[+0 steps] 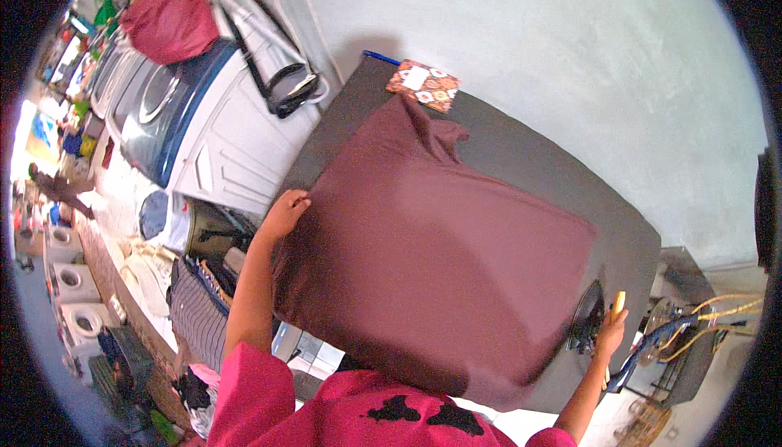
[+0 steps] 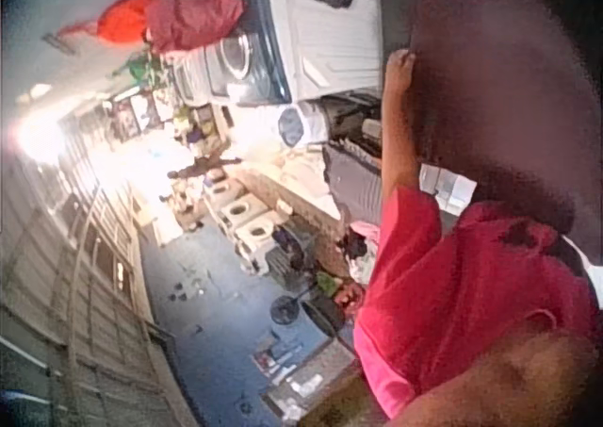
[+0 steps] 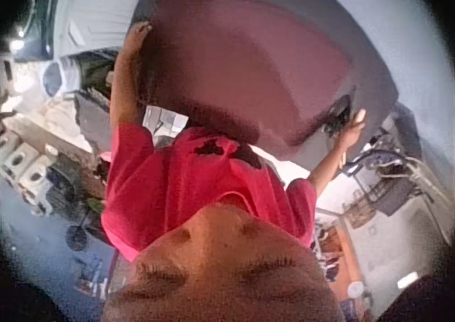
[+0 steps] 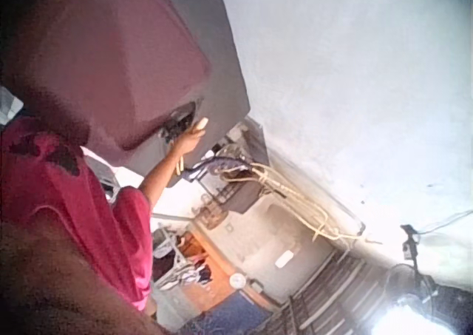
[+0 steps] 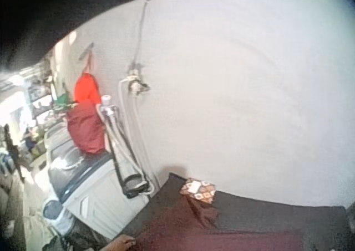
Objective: The person irons a maroon shirt and a white t-shirt on a flat ironing board. They smooth the fabric, use a steam iron to press the garments, fold the shirts, and place them on a stack of finished laundry.
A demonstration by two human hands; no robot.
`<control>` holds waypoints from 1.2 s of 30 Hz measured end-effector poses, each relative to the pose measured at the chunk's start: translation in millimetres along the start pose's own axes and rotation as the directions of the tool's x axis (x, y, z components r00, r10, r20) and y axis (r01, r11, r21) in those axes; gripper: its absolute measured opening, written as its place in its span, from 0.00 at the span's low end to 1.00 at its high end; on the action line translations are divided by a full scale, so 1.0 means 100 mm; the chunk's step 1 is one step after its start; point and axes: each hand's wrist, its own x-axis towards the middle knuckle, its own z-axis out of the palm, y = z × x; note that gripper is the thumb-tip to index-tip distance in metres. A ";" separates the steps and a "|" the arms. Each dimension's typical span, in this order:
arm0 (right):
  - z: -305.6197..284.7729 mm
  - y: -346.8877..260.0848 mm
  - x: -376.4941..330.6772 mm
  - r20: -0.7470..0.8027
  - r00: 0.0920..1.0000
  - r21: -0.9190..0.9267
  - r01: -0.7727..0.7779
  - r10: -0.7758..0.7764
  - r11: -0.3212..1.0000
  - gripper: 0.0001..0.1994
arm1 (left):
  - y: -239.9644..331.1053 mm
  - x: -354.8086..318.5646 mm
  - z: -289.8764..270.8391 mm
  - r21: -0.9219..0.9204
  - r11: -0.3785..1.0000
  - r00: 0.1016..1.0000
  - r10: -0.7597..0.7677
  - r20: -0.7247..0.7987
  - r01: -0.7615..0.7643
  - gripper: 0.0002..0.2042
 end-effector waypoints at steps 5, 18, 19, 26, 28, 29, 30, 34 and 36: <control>-0.30 -0.22 0.13 0.151 0.988 0.280 -0.016 -0.028 0.960 0.26 | -0.06 0.03 -0.07 -0.242 0.956 0.985 -0.145 0.098 0.165 0.11; -0.73 -4.29 -2.02 0.149 0.166 0.425 0.879 -0.975 0.215 0.24 | 0.28 -0.40 0.05 0.147 0.986 0.923 -0.016 -0.385 0.079 0.11; -0.72 -4.55 -2.10 0.133 0.131 0.406 0.897 -0.982 0.175 0.24 | 0.26 -0.42 0.05 0.181 0.981 0.920 0.008 -0.391 0.069 0.10; -0.44 -6.32 -1.69 0.054 0.273 0.280 0.919 -0.961 0.277 0.27 | 0.18 -0.39 0.08 0.151 0.988 0.905 0.041 -0.424 0.026 0.10; -0.43 -6.64 -1.47 0.033 0.446 0.290 0.852 -0.895 0.435 0.27 | 0.19 -0.37 0.10 0.148 0.989 0.906 0.048 -0.420 0.017 0.09; -0.41 -6.63 -1.44 0.061 0.474 0.322 0.824 -0.878 0.467 0.27 | 0.21 -0.36 0.10 0.146 0.989 0.906 0.052 -0.421 0.011 0.09; -0.40 -6.62 -1.40 0.083 0.507 0.350 0.791 -0.858 0.502 0.26 | 0.23 -0.35 0.10 0.144 0.990 0.905 0.058 -0.422 0.004 0.09; -0.51 -6.00 -1.56 0.222 0.474 0.351 0.777 -0.852 0.523 0.25 | 0.09 -0.37 0.14 0.152 0.988 0.896 0.076 -0.437 -0.010 0.08; -0.58 -5.43 -1.56 0.240 0.449 0.380 0.772 -0.861 0.509 0.25 | 0.10 -0.35 0.16 0.157 0.988 0.900 0.064 -0.431 0.005 0.08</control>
